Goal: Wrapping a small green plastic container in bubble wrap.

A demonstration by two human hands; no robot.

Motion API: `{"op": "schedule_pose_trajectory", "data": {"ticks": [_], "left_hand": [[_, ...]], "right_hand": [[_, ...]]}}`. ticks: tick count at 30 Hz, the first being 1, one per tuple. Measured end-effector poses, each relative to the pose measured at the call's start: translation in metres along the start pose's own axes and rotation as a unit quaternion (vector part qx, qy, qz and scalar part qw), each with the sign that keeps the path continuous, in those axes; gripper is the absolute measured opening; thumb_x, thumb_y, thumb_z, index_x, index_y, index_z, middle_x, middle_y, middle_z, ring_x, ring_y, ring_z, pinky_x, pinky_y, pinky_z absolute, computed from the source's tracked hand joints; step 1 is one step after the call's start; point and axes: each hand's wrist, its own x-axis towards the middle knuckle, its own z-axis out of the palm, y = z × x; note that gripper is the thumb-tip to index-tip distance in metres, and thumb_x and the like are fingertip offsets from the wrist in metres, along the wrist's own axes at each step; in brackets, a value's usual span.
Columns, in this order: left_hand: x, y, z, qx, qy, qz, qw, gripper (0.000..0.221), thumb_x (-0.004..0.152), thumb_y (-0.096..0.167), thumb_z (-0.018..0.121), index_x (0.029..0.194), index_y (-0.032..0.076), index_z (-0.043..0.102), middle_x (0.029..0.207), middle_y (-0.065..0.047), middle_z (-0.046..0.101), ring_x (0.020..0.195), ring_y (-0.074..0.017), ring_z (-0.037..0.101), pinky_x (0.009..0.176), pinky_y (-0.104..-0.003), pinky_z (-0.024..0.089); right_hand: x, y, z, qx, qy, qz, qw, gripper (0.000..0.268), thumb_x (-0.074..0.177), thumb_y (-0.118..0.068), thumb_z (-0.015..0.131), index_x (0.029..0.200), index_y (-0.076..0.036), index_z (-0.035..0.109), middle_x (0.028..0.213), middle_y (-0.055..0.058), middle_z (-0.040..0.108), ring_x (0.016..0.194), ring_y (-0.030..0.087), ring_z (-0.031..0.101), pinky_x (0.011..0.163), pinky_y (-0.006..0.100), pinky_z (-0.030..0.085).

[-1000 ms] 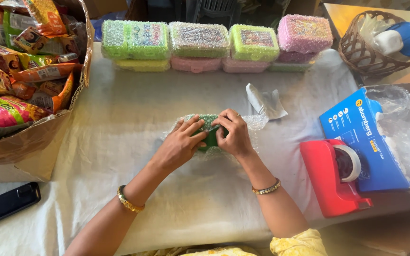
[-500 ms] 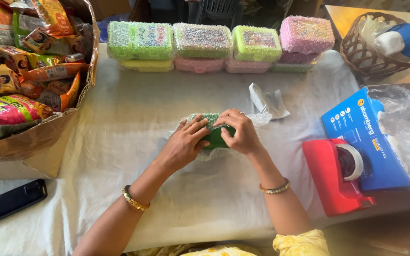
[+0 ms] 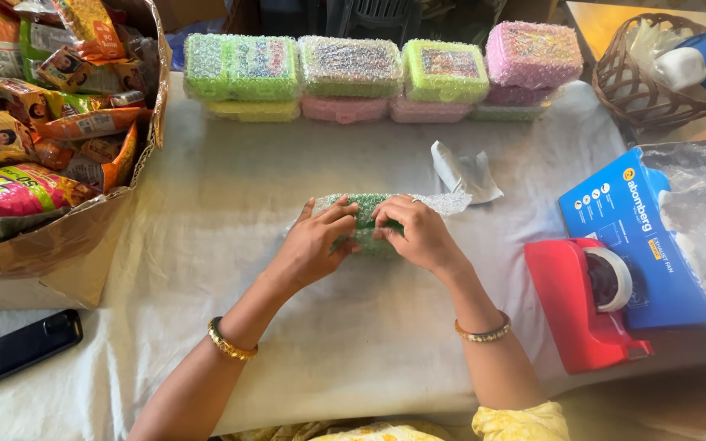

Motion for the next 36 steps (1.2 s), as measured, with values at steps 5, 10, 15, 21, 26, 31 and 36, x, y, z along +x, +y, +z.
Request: {"op": "schedule_pose_trajectory", "data": {"ticks": [5, 10, 15, 21, 26, 31, 36], "left_hand": [[0.005, -0.001, -0.001, -0.017, 0.036, -0.006, 0.999, 0.023, 0.089, 0.019, 0.078, 0.104, 0.010, 0.063, 0.123, -0.005, 0.070, 0.134, -0.0261, 0.057, 0.117, -0.062, 0.029], [0.007, 0.001, 0.000, -0.064, 0.062, -0.051, 0.995, 0.046, 0.082, 0.017, 0.079, 0.121, 0.008, 0.058, 0.107, -0.004, 0.073, 0.103, -0.0261, 0.070, 0.119, -0.059, 0.028], [0.009, 0.006, -0.002, -0.062, 0.097, -0.052, 0.992, 0.032, 0.083, 0.005, 0.075, 0.111, 0.012, 0.059, 0.105, -0.001, 0.075, 0.098, -0.0249, 0.072, 0.121, -0.056, 0.029], [0.010, 0.010, -0.002, -0.083, 0.099, -0.048, 0.990, 0.038, 0.086, 0.004, 0.071, 0.122, 0.012, 0.063, 0.111, -0.003, 0.074, 0.115, -0.0239, 0.066, 0.122, -0.051, 0.030], [0.014, 0.021, 0.011, 0.089, 0.098, 0.020, 0.991, 0.044, 0.093, 0.014, 0.069, 0.136, 0.016, 0.061, 0.127, -0.006, 0.066, 0.137, -0.0264, 0.055, 0.128, -0.047, 0.028], [0.034, 0.022, 0.002, 0.140, 0.056, 0.060, 0.987, 0.097, 0.066, 0.049, 0.082, 0.145, 0.005, 0.045, 0.148, -0.020, 0.049, 0.143, -0.0386, 0.036, 0.115, -0.050, 0.026], [0.035, -0.007, 0.010, -0.001, -0.065, -0.076, 0.995, 0.120, 0.061, 0.059, 0.089, 0.154, 0.003, 0.036, 0.145, -0.014, 0.050, 0.137, -0.0343, 0.043, 0.113, -0.046, 0.038]], "right_hand": [[0.002, 0.003, 0.007, -0.008, 0.024, 0.020, 0.999, 0.018, 0.082, -0.009, 0.080, 0.084, -0.003, 0.063, 0.097, 0.006, 0.073, 0.098, 0.028, 0.068, 0.082, 0.040, 0.054], [-0.002, 0.016, 0.019, -0.048, 0.024, 0.031, 0.998, 0.019, 0.079, -0.015, 0.083, 0.086, -0.007, 0.067, 0.105, 0.004, 0.070, 0.106, 0.026, 0.065, 0.090, 0.040, 0.052], [-0.001, 0.020, 0.014, -0.143, 0.057, 0.039, 0.987, 0.063, 0.067, -0.040, 0.087, 0.120, -0.014, 0.064, 0.137, 0.012, 0.059, 0.133, 0.035, 0.046, 0.103, 0.054, 0.029], [-0.003, 0.044, 0.022, -0.113, -0.016, 0.123, 0.986, 0.079, 0.072, -0.050, 0.084, 0.140, -0.019, 0.058, 0.133, 0.004, 0.063, 0.130, 0.026, 0.050, 0.111, 0.054, 0.022], [0.001, 0.041, 0.018, -0.115, -0.018, 0.131, 0.985, 0.074, 0.067, -0.048, 0.087, 0.131, -0.019, 0.063, 0.128, 0.001, 0.065, 0.127, 0.023, 0.054, 0.110, 0.049, 0.029], [-0.003, 0.049, 0.025, -0.128, -0.013, 0.140, 0.982, 0.071, 0.065, -0.044, 0.090, 0.126, -0.016, 0.065, 0.124, 0.000, 0.066, 0.125, 0.023, 0.056, 0.111, 0.045, 0.033], [0.000, 0.045, 0.021, -0.098, -0.005, 0.142, 0.985, 0.084, 0.062, -0.041, 0.092, 0.135, -0.014, 0.061, 0.122, 0.000, 0.065, 0.125, 0.025, 0.052, 0.111, 0.047, 0.030]]}}
